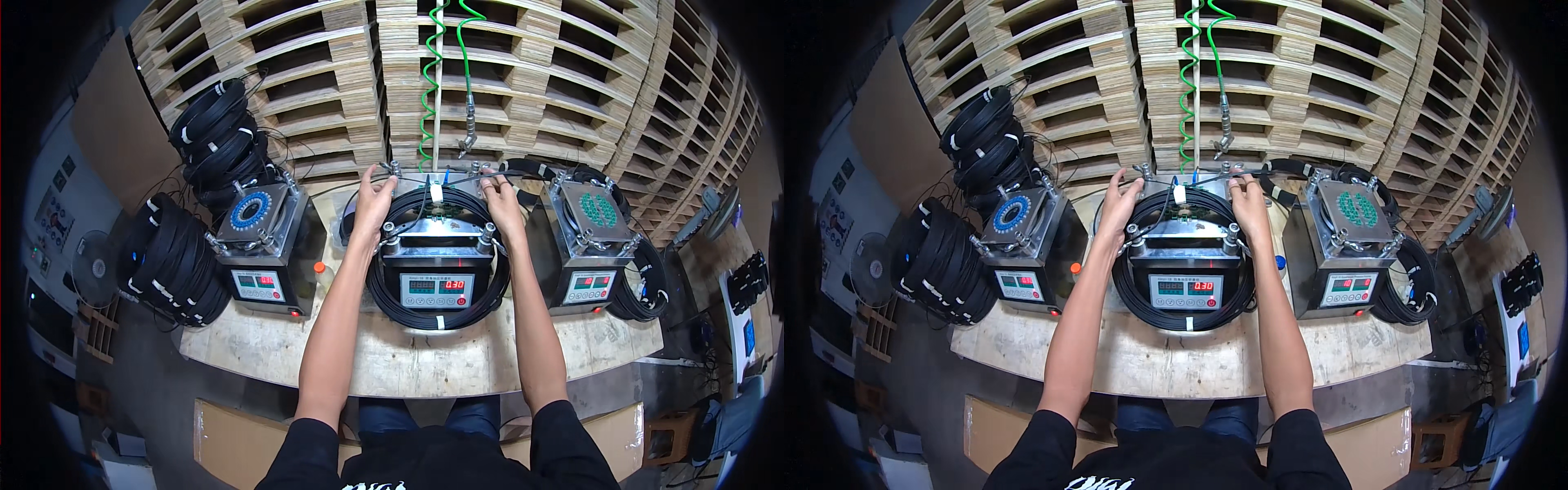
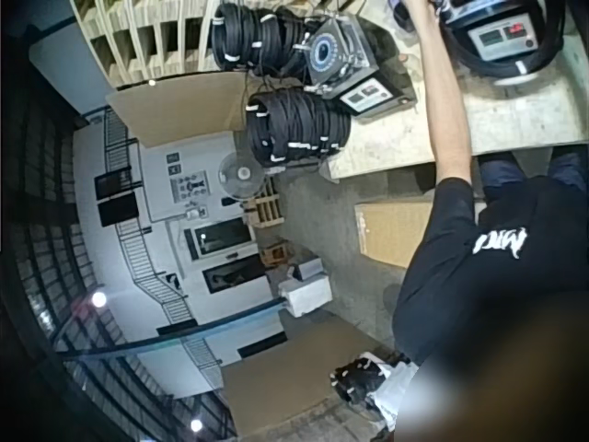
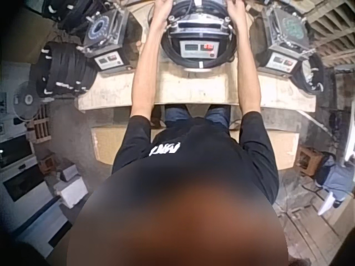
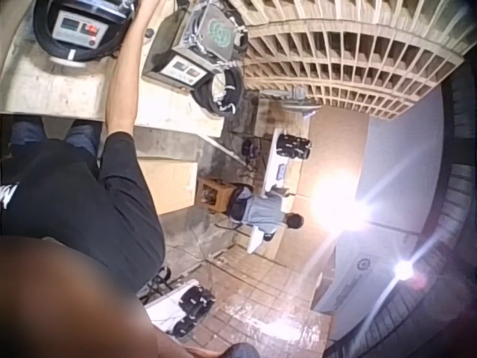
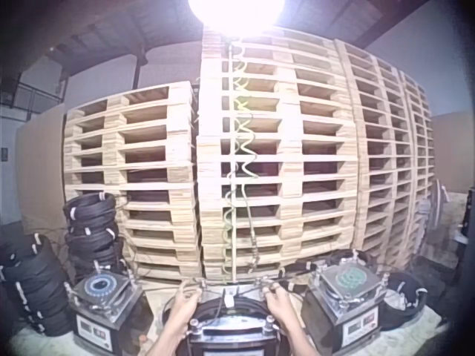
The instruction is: Operating a machinery workstation to process and secure a coil of cable.
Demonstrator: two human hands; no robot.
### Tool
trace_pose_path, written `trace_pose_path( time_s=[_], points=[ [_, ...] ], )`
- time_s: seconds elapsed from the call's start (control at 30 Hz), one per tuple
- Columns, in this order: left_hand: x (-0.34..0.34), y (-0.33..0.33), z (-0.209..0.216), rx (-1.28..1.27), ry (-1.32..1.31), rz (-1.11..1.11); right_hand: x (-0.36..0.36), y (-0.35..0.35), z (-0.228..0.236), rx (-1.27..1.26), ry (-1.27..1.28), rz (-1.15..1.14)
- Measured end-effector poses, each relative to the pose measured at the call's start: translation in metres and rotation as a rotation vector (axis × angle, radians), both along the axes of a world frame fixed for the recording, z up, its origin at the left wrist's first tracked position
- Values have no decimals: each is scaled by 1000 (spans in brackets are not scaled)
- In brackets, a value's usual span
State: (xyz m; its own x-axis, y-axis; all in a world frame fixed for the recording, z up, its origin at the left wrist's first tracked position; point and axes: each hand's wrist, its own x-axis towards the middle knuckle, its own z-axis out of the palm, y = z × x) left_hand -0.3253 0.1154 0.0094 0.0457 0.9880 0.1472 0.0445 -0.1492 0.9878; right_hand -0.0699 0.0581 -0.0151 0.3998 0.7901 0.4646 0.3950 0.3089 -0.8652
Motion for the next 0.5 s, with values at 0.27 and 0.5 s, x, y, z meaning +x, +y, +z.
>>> trace_pose_path(
  time_s=[0.27,0.5],
  points=[
    [0,3,-5,-43,12,-26,4,-1,-1,-63,-67,-52],
    [-3,-1,-5,-18,94,133,5,-2,1,-134,30,80]
  ],
)
